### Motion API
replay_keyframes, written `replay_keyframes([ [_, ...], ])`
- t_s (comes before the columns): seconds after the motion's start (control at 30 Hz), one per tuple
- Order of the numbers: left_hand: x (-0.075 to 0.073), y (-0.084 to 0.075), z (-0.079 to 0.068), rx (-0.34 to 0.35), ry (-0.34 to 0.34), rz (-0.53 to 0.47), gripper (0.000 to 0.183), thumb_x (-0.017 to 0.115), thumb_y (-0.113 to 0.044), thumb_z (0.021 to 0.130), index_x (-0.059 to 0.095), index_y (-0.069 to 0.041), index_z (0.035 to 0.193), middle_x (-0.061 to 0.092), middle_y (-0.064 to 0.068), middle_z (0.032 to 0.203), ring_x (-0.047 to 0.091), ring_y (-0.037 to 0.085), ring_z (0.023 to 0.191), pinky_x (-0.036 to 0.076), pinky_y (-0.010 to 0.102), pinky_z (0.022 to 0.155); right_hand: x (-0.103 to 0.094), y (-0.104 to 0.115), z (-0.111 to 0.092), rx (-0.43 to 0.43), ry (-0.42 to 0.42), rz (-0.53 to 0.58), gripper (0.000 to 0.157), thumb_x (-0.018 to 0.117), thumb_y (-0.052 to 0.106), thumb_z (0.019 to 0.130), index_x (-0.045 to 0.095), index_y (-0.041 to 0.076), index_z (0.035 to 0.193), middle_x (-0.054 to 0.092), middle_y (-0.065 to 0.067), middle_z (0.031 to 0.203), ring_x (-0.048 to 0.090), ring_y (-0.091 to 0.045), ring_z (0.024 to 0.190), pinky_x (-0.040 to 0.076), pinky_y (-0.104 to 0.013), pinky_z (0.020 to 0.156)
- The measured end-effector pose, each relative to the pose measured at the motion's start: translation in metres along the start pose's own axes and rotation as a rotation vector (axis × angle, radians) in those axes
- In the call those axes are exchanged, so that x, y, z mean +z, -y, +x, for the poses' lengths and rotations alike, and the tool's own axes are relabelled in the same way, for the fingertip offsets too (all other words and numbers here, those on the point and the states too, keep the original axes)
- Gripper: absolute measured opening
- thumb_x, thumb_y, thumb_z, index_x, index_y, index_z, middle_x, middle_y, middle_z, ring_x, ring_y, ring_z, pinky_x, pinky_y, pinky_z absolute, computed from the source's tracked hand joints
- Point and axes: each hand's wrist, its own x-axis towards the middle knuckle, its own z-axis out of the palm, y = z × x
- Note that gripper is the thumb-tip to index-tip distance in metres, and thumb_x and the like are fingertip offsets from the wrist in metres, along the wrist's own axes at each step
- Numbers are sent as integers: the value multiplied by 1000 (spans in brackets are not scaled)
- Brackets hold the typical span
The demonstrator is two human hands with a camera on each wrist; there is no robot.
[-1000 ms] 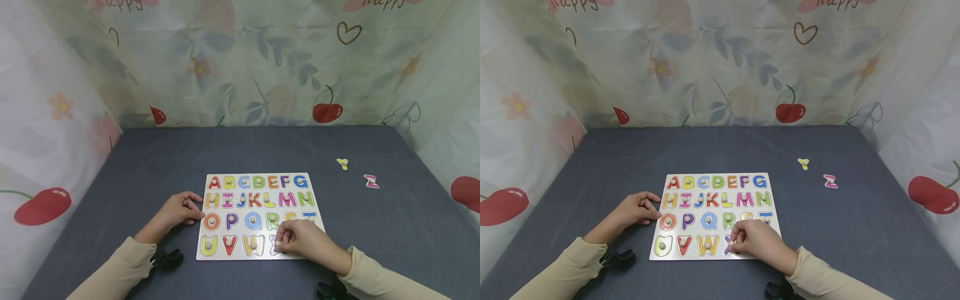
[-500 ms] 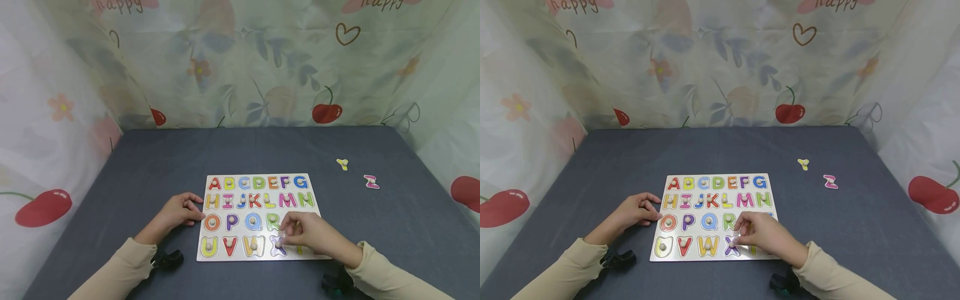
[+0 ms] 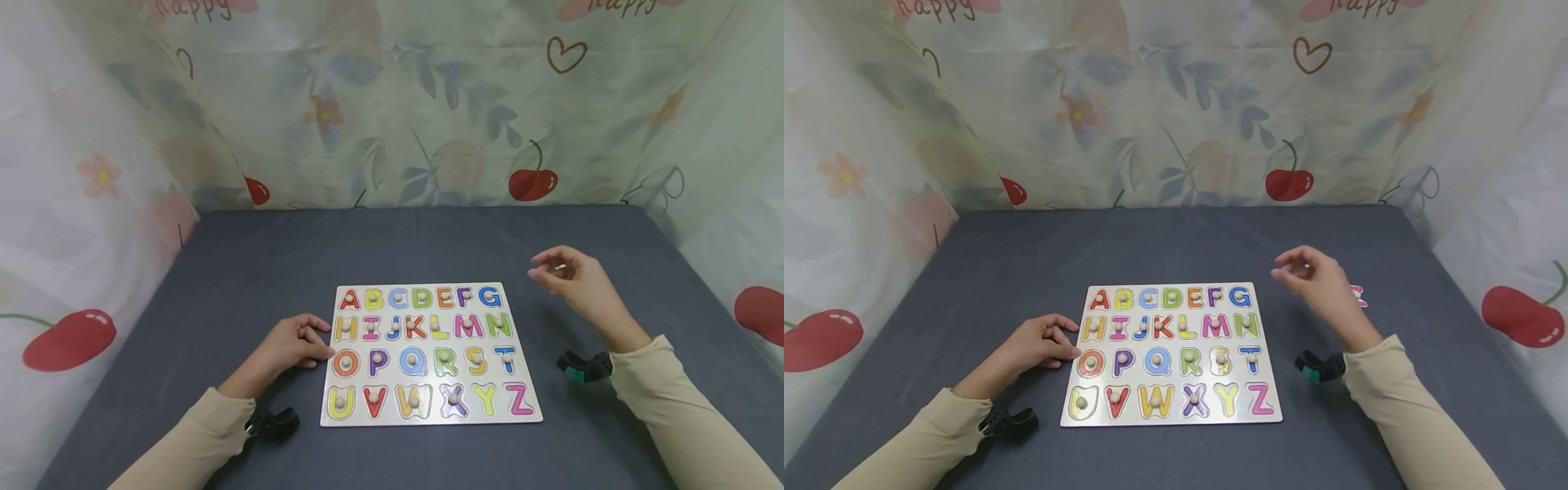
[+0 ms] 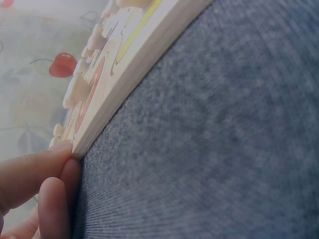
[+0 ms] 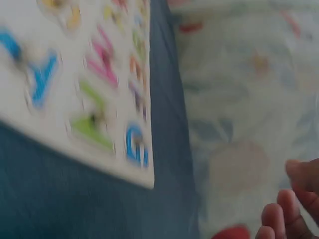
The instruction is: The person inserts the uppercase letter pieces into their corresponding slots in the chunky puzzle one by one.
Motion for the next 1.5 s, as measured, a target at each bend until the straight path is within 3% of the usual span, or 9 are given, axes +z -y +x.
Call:
replay_keyframes([
  [0.13,0,0,-2,4,6,0,47,83,-8,75,58,-1,114,63,3,73,57,13,60,52,27,54,-12,-28,29,40,-99,8,46,58,36,96,54,3,127,58,-11,112,61,-4,80,54,-23,67],
  [0.2,0,-1,-2,4,7,1,47,82,-8,75,58,-1,114,63,3,73,57,13,61,51,27,55,-16,-41,40,81,-104,13,48,56,36,98,51,1,131,56,-13,114,60,-3,80,55,-24,69],
  [0.37,0,-2,-3,3,2,1,47,83,-9,75,59,-1,114,63,4,74,57,13,61,51,27,55,-21,-63,58,192,14,8,55,57,35,97,46,-5,133,55,-22,122,60,-8,85,55,-29,75],
  [0.5,0,-2,-2,4,2,1,47,83,-10,75,59,-1,115,63,4,74,57,14,61,51,27,55,-21,-71,64,276,107,-3,52,63,28,94,49,-7,129,55,-23,122,59,-9,83,53,-24,73],
  [0.77,1,-1,-2,8,-1,8,47,83,-11,75,59,-1,115,63,4,74,57,14,61,51,28,55,-17,-77,70,376,70,-8,37,65,13,92,57,-6,123,60,-15,108,59,-7,76,50,-23,66],
  [0.97,1,0,-2,10,-5,6,47,83,-10,75,59,-1,115,63,4,74,57,14,61,51,28,55,-17,-79,70,362,41,-18,34,67,14,90,61,-5,118,65,-5,93,59,-7,72,50,-24,64],
  [1.17,0,1,-1,12,-2,-1,47,83,-10,75,59,-1,114,63,4,73,57,14,61,52,27,55,-17,-74,64,311,22,-30,37,70,19,89,64,-4,118,66,-13,107,60,-3,72,50,-24,65],
  [1.33,0,1,0,12,-1,-3,47,83,-9,75,59,-1,114,63,3,73,57,13,61,52,27,55,-14,-57,52,226,12,-80,39,73,28,87,68,-1,113,69,-11,102,62,-11,76,48,-27,68],
  [1.5,0,-1,-1,7,-2,0,47,83,-8,75,59,-1,114,63,3,73,57,13,61,52,27,55,-9,-30,30,143,76,-123,39,73,33,87,69,1,109,71,-5,89,60,-23,82,45,-31,70],
])
